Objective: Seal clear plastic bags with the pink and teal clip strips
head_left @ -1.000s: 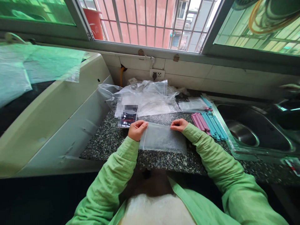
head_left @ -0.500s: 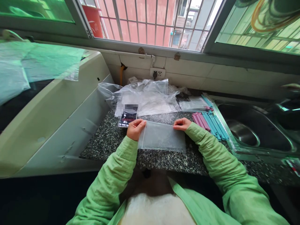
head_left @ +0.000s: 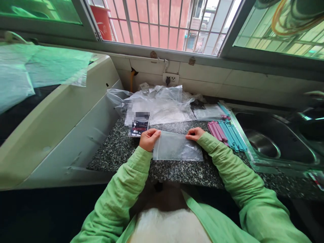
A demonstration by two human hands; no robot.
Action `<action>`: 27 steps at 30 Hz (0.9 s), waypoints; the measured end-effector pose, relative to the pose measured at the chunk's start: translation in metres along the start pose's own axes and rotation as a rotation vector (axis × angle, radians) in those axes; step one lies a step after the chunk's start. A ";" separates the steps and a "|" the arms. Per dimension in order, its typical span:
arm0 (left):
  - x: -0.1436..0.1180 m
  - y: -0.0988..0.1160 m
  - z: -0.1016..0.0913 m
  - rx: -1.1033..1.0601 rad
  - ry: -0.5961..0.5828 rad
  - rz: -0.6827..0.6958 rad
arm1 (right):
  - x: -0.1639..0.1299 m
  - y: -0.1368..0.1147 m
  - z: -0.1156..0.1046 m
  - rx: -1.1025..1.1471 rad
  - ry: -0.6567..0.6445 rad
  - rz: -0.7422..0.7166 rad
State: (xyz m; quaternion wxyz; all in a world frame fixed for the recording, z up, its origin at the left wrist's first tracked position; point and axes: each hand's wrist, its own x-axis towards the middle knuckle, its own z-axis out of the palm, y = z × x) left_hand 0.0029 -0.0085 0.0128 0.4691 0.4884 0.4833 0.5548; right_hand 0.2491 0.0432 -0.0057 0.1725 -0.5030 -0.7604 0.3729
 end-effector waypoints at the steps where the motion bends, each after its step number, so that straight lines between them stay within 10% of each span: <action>1: 0.000 0.000 0.000 0.000 0.000 0.001 | 0.000 0.000 0.000 -0.010 0.013 0.005; 17: 0.001 -0.002 -0.003 -0.068 0.008 -0.008 | -0.006 0.003 -0.019 0.134 -0.106 -0.012; 27: -0.001 -0.003 0.001 -0.004 -0.020 0.016 | -0.001 0.001 -0.013 -0.208 0.018 0.025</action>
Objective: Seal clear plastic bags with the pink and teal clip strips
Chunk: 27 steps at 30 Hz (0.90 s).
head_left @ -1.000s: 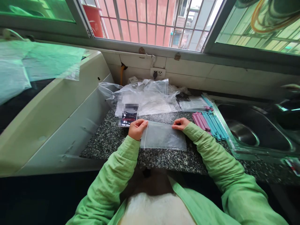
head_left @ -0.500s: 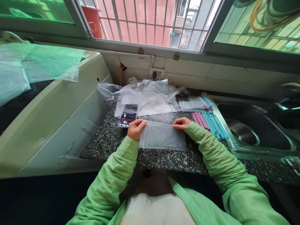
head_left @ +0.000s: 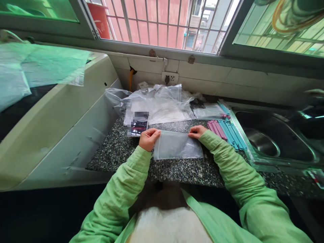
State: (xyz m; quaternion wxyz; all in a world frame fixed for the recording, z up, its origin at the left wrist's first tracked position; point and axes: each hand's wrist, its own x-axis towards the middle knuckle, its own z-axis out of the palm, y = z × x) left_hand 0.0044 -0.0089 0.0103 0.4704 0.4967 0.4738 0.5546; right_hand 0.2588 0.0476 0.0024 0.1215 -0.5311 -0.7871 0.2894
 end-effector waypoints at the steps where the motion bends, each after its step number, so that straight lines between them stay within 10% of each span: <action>1: 0.000 0.000 0.001 0.012 -0.003 0.006 | 0.001 -0.002 0.001 -0.061 0.029 0.007; 27: 0.002 0.002 -0.003 -0.010 0.041 0.017 | -0.002 0.008 -0.007 0.088 -0.038 -0.019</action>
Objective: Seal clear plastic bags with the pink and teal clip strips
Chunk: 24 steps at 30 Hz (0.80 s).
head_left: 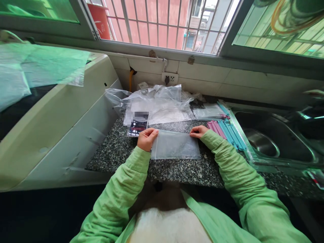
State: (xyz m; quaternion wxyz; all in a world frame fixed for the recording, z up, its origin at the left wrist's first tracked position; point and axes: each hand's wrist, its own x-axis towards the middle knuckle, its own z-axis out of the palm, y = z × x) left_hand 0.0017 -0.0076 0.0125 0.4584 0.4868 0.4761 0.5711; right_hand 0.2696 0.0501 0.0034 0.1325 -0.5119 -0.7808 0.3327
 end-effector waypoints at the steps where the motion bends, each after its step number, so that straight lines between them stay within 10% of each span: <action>1: 0.000 0.000 0.000 0.002 0.001 0.006 | 0.000 0.000 0.000 -0.013 0.002 0.001; 24: -0.003 -0.004 0.000 0.127 0.028 0.113 | 0.004 0.001 0.004 0.025 0.079 -0.002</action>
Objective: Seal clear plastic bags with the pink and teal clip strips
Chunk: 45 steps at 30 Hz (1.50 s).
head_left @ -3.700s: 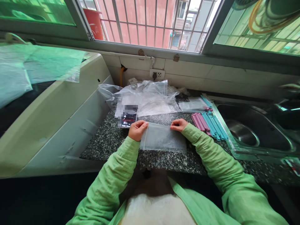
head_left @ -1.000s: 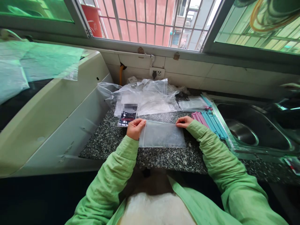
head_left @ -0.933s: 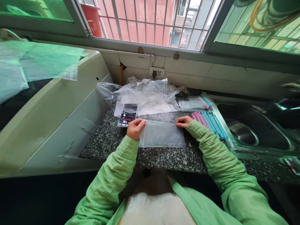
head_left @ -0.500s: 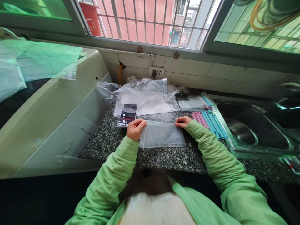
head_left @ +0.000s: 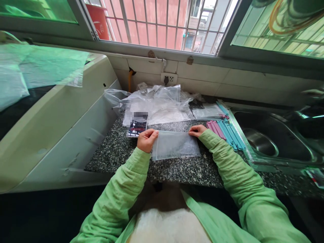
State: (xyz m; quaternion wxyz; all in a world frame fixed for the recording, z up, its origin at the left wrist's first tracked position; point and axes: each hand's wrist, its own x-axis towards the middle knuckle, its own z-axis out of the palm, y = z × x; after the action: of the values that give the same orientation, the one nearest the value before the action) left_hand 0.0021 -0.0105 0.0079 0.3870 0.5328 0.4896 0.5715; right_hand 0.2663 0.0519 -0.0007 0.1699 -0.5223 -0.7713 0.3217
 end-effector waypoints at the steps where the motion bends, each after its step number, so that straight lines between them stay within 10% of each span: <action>1: 0.000 0.000 0.000 -0.001 -0.001 0.000 | -0.001 0.000 0.000 0.022 -0.002 0.000; 45: 0.000 0.006 0.001 -0.018 -0.092 -0.041 | -0.003 0.020 -0.021 -0.169 -0.152 0.018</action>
State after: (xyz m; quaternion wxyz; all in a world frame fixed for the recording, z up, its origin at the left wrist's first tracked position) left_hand 0.0039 -0.0115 0.0140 0.4256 0.5448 0.4769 0.5429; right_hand 0.2945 0.0611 0.0015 0.0633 -0.5156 -0.8017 0.2955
